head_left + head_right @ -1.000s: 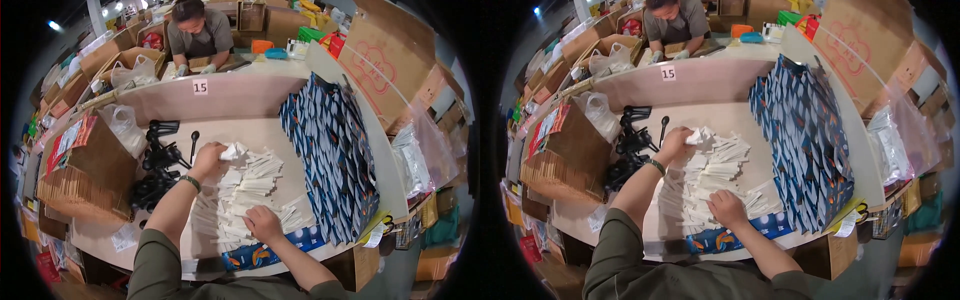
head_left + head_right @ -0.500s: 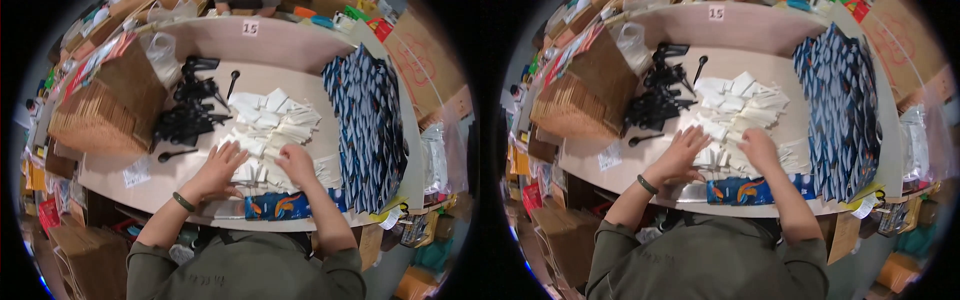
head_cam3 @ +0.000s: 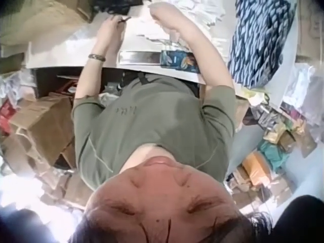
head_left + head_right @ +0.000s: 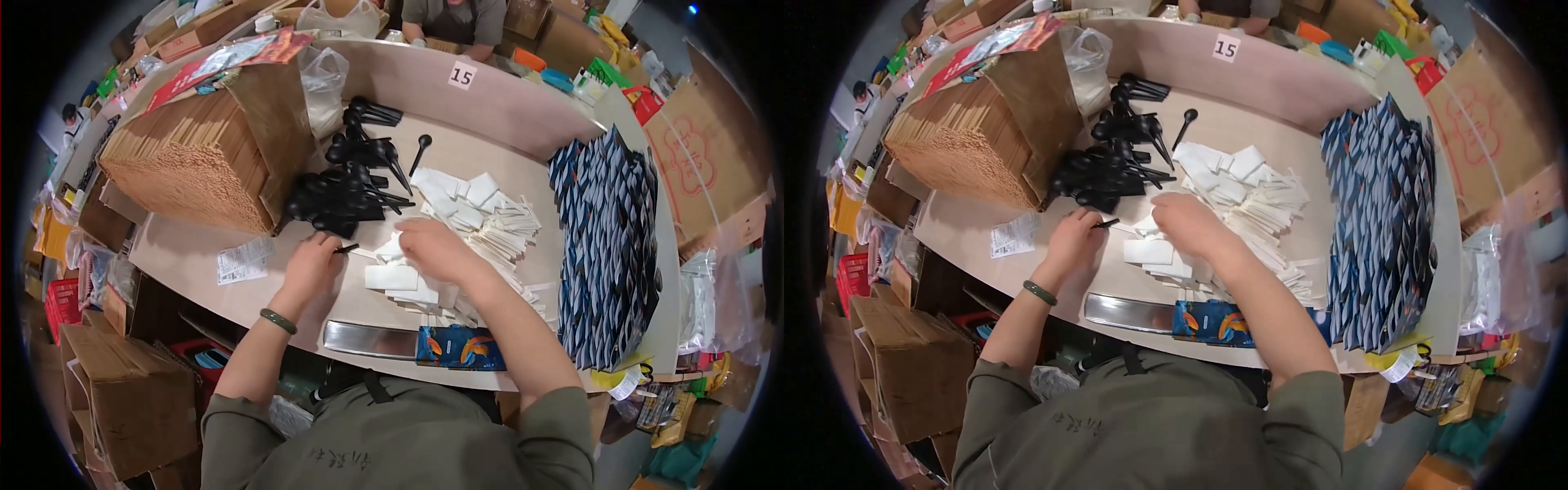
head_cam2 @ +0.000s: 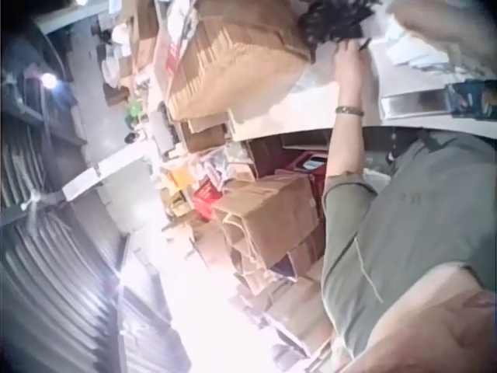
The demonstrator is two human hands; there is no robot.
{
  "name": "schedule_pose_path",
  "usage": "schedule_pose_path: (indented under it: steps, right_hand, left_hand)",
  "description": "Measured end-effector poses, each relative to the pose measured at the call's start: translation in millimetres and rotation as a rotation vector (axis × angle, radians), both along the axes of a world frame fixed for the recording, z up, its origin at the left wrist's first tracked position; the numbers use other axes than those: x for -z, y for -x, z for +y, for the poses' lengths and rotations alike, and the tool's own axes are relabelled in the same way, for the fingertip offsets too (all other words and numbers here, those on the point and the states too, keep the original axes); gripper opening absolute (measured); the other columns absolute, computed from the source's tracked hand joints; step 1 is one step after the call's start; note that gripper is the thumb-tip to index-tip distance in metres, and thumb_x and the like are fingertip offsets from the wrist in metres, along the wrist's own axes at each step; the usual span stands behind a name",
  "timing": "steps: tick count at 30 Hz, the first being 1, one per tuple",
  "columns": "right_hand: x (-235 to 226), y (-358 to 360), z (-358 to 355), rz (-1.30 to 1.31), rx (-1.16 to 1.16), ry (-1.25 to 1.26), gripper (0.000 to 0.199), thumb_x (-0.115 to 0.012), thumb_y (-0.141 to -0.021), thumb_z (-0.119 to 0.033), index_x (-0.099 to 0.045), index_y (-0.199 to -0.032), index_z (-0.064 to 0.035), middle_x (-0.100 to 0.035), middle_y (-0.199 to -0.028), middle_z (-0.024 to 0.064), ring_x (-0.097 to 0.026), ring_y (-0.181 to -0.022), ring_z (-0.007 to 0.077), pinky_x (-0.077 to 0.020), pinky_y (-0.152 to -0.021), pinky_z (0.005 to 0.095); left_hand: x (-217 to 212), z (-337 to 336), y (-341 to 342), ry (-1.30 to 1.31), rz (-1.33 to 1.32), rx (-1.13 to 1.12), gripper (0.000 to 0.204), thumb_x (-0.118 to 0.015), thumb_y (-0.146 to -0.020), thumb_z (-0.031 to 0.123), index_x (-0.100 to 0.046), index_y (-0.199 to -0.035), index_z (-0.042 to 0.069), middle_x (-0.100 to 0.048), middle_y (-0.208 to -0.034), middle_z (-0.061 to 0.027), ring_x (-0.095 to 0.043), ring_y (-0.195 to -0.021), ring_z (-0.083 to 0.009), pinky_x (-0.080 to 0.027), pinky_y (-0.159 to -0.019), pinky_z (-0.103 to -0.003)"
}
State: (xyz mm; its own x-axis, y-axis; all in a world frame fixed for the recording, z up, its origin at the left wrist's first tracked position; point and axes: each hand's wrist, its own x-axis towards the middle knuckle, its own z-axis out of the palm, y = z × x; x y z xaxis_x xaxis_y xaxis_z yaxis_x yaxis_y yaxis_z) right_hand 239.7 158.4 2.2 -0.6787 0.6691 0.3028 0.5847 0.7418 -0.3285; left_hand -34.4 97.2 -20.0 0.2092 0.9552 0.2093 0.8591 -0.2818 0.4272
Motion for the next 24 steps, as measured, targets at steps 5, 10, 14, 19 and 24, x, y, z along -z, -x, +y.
schedule_pose_path:
  steps: [5,10,14,19,24]
  right_hand:
    - [-4.6,15.3,13.8,-0.277,-0.088,0.075,0.007,-0.064,-0.078,-0.008,-0.069,-0.078,-0.0028,-0.064,-0.100,0.0163,-0.063,-0.096,0.0367,-0.0525,-0.081,0.0446]
    - [-33.0,7.9,-7.3,0.142,0.048,0.386,0.009,-0.071,-0.082,-0.011,-0.066,-0.084,-0.0037,-0.061,-0.091,0.0072,-0.061,-0.085,0.0234,-0.0510,-0.078,0.0356]
    - [-43.9,17.3,-42.3,0.505,-0.035,1.092,0.010,-0.072,-0.087,-0.011,-0.065,-0.087,-0.0039,-0.059,-0.095,-0.0011,-0.055,-0.080,0.0082,-0.0473,-0.076,0.0259]
    - [-39.7,25.9,-91.9,0.244,-0.081,0.736,0.011,-0.072,-0.084,-0.012,-0.066,-0.089,-0.0061,-0.059,-0.093,0.0035,-0.057,-0.089,0.0165,-0.0469,-0.079,0.0293]
    - [-10.3,15.6,-116.9,0.258,-0.007,0.982,0.015,-0.072,-0.082,-0.018,-0.067,-0.090,-0.0058,-0.064,-0.093,0.0085,-0.062,-0.088,0.0208,-0.0491,-0.077,0.0323]
  left_hand:
    - [-2.2,-13.5,10.4,-0.027,-0.107,-0.145,0.019,-0.066,-0.087,0.012,-0.059,-0.104,0.008,-0.063,-0.098,-0.0146,-0.064,-0.087,-0.0370,-0.053,-0.075,-0.045]
    - [-10.5,-32.6,15.8,0.142,-0.622,-0.281,0.020,-0.067,-0.093,0.018,-0.059,-0.106,0.004,-0.066,-0.091,-0.0082,-0.063,-0.078,-0.0229,-0.051,-0.071,-0.034]
    - [-43.4,-39.7,-18.6,0.694,-1.288,-0.212,0.021,-0.068,-0.095,0.025,-0.061,-0.098,0.006,-0.059,-0.085,0.0037,-0.048,-0.066,-0.0041,-0.037,-0.057,-0.020]
    - [-41.9,-65.6,-44.1,0.889,-1.251,-0.096,0.015,-0.067,-0.096,0.021,-0.059,-0.095,0.009,-0.056,-0.080,0.0058,-0.042,-0.058,-0.0014,-0.030,-0.050,-0.018]
    - [-28.5,-91.2,-42.4,0.957,-1.189,-0.087,0.015,-0.071,-0.093,0.019,-0.063,-0.096,0.007,-0.054,-0.071,0.0078,-0.042,-0.058,-0.0003,-0.030,-0.049,-0.019]
